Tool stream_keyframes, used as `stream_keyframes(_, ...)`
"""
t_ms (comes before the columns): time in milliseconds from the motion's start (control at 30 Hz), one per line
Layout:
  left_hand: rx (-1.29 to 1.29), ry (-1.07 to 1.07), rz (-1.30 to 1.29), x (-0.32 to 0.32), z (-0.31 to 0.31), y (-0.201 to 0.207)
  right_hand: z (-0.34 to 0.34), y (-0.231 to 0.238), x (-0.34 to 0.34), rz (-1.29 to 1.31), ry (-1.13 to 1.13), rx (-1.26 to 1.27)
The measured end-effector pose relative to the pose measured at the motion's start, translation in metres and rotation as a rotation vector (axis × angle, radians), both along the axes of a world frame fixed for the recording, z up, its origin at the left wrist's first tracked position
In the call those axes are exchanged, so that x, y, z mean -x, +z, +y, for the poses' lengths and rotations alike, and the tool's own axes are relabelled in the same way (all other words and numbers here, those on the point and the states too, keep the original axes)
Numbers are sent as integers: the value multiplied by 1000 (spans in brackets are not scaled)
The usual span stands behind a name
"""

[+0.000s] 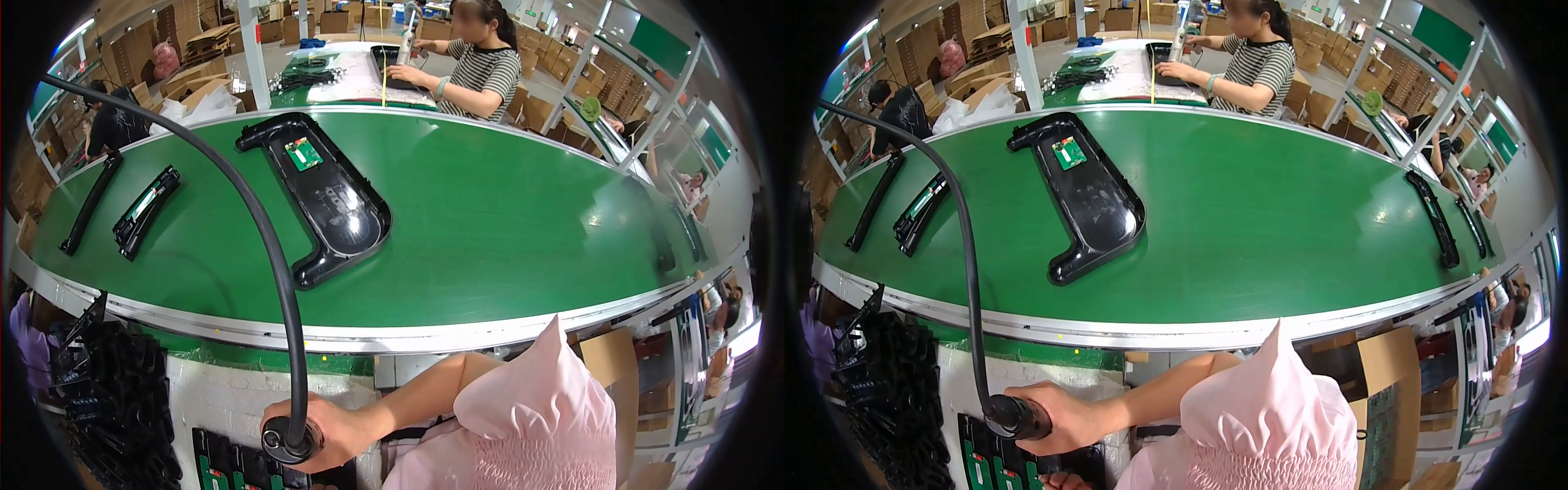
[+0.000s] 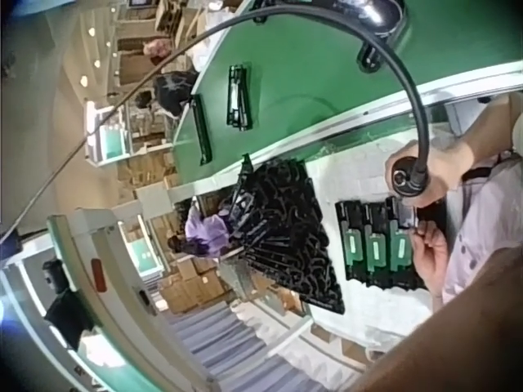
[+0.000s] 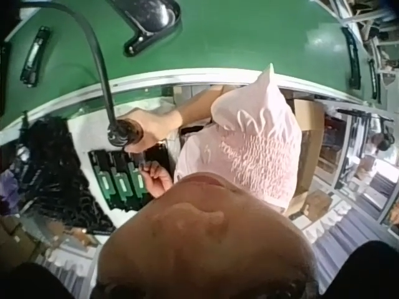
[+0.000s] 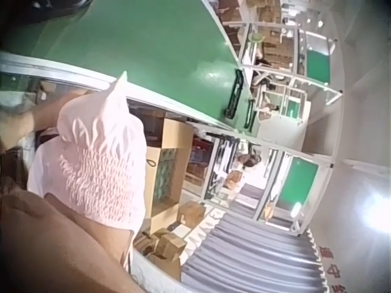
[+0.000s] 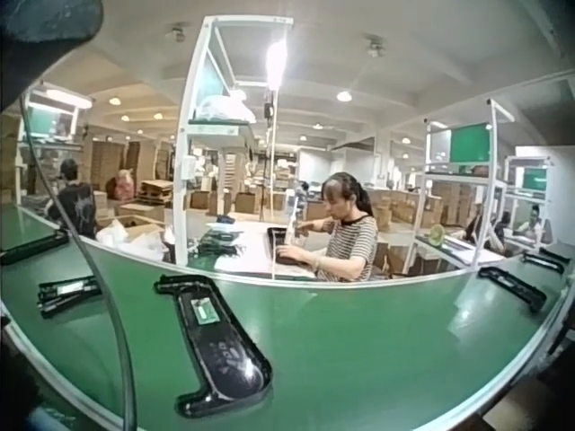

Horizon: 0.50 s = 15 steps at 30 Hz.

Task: Assembling circuit boards into plastic housings and securing them with screws using an electric screwdriver.

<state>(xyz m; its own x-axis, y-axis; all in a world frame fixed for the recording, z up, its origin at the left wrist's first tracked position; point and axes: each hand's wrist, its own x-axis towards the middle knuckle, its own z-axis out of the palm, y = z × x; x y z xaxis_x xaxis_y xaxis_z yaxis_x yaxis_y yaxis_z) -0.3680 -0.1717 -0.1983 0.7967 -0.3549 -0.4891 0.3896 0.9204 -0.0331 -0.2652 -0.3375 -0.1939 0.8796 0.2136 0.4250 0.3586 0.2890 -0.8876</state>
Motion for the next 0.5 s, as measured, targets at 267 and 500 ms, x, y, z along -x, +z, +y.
stream_keyframes(267, 111, 33, 18, -6, -7, 4, -1, 4, -4, -36, -70, -49)
stream_keyframes(500, 108, 19, 53, 3, 11, -1, 2, 13, -2, -45, -2, 9)
